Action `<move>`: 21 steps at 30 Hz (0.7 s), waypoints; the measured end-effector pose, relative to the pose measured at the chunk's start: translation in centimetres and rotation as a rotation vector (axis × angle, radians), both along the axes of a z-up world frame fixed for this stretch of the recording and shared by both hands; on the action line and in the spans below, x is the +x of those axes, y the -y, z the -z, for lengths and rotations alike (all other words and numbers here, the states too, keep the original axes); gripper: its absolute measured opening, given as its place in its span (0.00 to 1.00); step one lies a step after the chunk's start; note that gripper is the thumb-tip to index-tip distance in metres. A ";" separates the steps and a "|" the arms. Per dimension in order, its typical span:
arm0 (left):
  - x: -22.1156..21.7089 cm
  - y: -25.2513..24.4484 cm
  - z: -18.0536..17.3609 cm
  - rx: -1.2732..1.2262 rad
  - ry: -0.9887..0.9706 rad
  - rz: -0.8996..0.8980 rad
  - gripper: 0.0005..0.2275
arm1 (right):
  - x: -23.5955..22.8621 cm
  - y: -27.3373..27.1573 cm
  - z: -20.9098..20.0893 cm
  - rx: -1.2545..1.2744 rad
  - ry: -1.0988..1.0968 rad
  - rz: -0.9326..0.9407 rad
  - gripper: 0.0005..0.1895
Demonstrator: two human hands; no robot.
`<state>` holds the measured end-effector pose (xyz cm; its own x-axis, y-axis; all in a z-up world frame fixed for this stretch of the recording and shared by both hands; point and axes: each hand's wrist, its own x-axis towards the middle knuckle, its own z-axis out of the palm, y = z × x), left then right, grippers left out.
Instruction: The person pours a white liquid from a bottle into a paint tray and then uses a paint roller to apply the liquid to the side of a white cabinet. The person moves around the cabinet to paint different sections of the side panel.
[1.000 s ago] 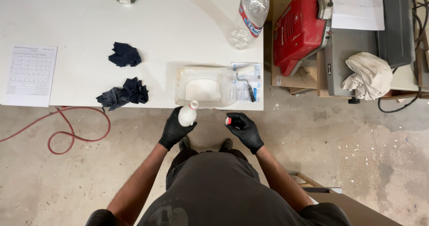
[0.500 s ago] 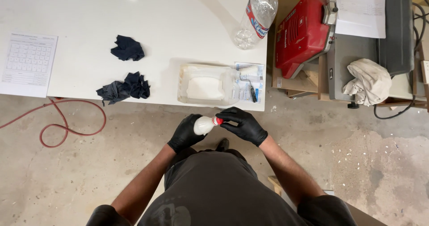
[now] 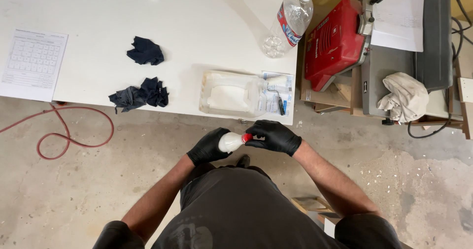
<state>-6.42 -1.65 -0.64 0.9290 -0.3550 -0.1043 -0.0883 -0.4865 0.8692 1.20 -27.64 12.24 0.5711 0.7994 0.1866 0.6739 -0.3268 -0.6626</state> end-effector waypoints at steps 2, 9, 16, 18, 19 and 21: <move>0.0 -0.1 -0.4 -0.002 0.008 0.006 0.33 | -0.4 -0.3 0.3 -0.043 0.007 0.039 0.12; -0.2 -1.5 -2.4 -0.155 -0.038 0.103 0.31 | -0.8 -1.1 -1.7 -0.022 -0.058 0.009 0.09; 3.1 -3.8 -7.7 -0.146 -0.178 0.393 0.36 | 0.0 -1.6 -5.3 0.137 -0.092 -0.187 0.11; 3.9 -4.6 -8.5 -0.144 -0.204 0.460 0.38 | 0.4 -2.0 -6.0 0.102 0.030 -0.204 0.12; 4.3 -5.0 -8.9 -0.138 -0.234 0.518 0.40 | 0.5 -2.3 -6.3 0.071 0.147 -0.228 0.12; 5.0 -5.5 -10.1 -0.148 -0.231 0.557 0.41 | 0.9 -3.2 -8.5 0.018 0.157 -0.195 0.07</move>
<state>-1.42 3.81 9.49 0.5595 -0.8059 -0.1936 -0.0955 -0.2947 0.9508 2.09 -24.48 20.75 0.3691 0.8874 0.2763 0.8184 -0.1694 -0.5491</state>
